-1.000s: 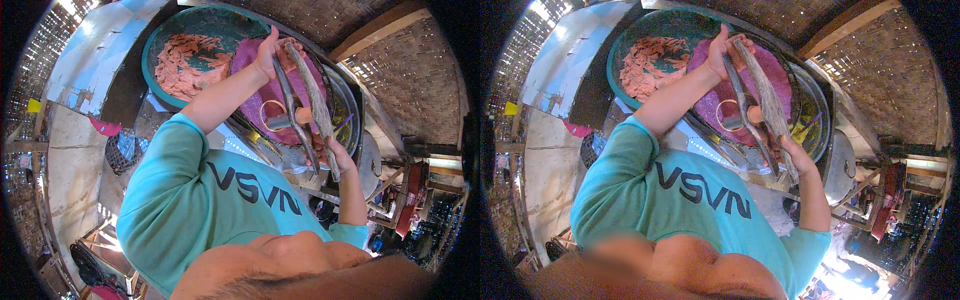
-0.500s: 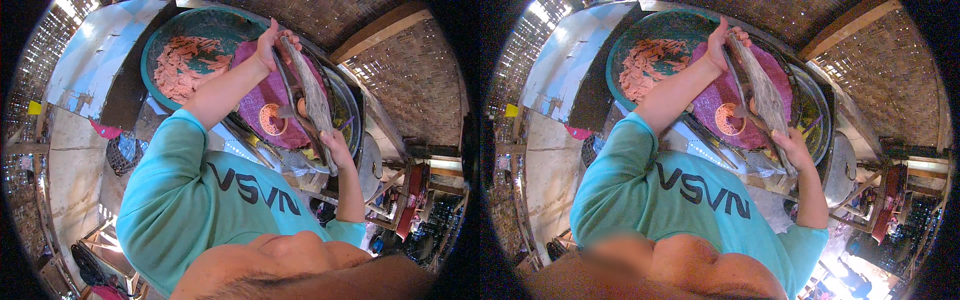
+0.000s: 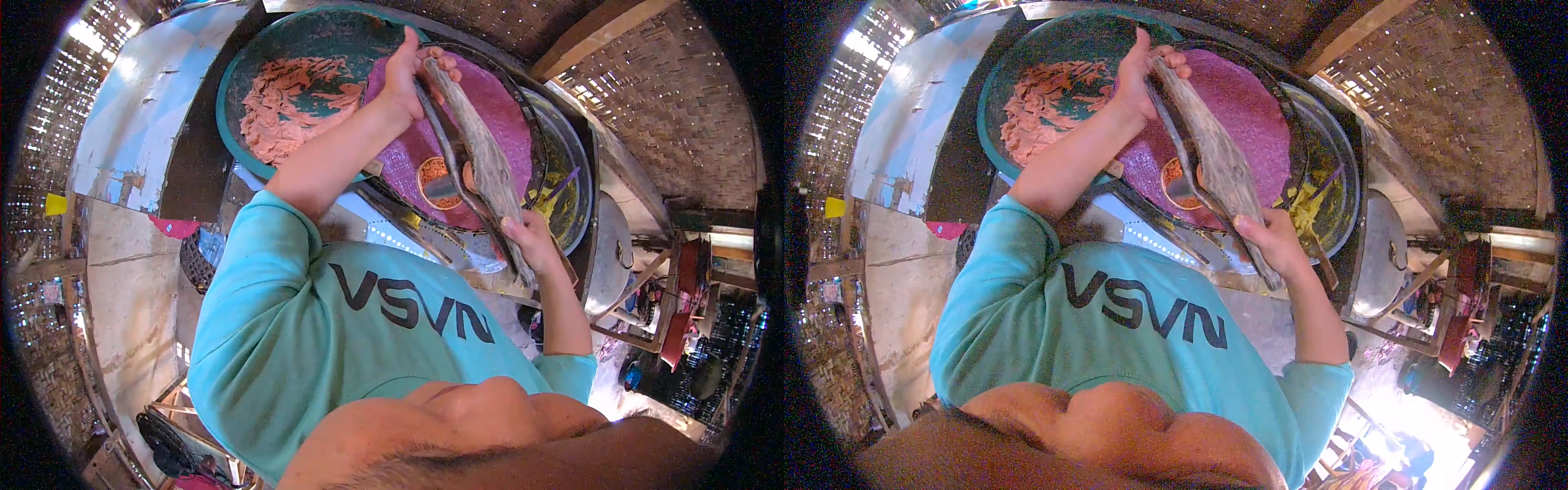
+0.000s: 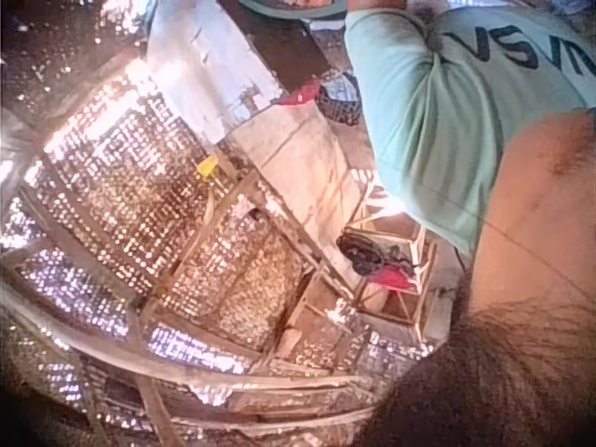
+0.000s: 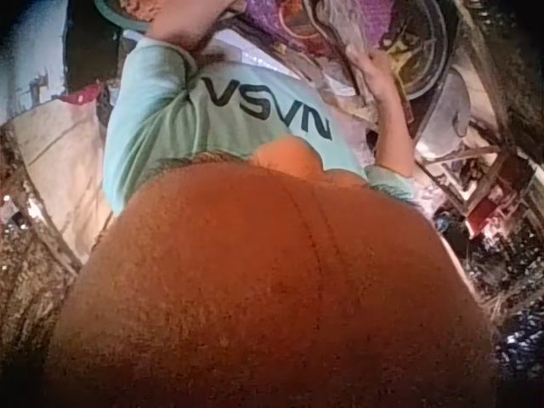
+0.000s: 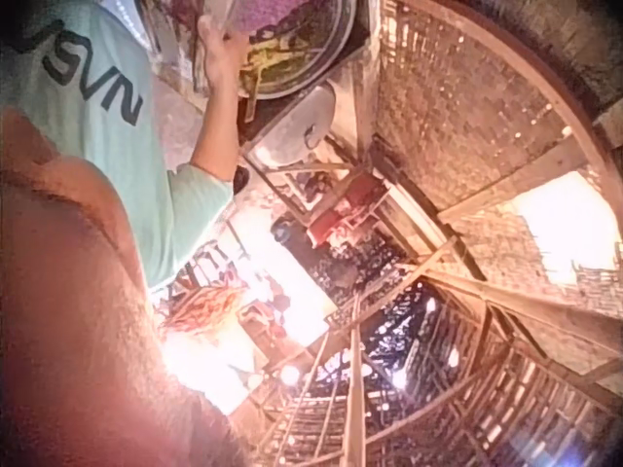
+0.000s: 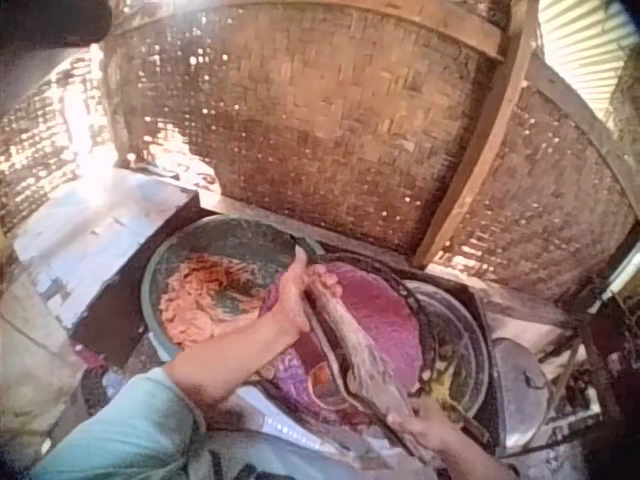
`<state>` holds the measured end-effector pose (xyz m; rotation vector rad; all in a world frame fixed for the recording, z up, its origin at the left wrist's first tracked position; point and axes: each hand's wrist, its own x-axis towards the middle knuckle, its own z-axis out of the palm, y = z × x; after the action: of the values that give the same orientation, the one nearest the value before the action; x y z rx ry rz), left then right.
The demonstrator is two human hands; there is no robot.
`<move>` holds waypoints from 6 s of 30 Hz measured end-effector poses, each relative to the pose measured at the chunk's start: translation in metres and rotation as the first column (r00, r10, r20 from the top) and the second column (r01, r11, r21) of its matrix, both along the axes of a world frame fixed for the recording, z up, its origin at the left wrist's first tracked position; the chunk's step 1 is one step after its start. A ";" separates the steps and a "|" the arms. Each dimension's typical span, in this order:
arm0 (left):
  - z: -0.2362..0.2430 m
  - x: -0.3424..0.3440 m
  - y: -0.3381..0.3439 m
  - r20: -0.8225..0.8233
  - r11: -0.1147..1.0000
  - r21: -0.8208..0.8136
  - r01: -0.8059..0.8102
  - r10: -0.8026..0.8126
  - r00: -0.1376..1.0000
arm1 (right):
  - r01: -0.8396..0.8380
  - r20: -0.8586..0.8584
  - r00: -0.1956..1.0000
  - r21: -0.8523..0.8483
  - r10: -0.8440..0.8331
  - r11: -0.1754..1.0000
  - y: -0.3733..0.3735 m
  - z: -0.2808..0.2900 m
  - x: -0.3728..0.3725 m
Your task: The person picks up a circular tray with small yellow and pink crackers on it, places it into a large pot for steaming, then removes a grid and a cloth before using a tool to shape and place more pink crackers onto another tray.
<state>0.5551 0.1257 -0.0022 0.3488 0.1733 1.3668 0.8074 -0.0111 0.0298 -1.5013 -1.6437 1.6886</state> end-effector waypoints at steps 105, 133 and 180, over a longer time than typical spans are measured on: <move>0.030 -0.156 -0.132 -0.579 0.735 0.590 -0.334 0.674 0.459 | -0.438 0.629 0.777 0.539 0.002 0.719 0.104 -0.035 -0.061; 0.042 -0.070 -0.082 -0.547 0.668 0.705 0.238 0.726 -0.417 | -0.130 -0.449 0.892 -0.153 0.048 0.980 0.036 -0.006 -0.094; 0.006 -0.033 0.031 0.173 0.985 0.029 -0.171 0.163 0.971 | -0.105 0.441 0.897 0.261 -0.022 0.960 0.074 0.006 -0.024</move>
<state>0.5223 0.1565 0.0039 0.2567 0.0316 1.5615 0.7837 0.0632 0.0359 -1.7986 -2.0508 1.1147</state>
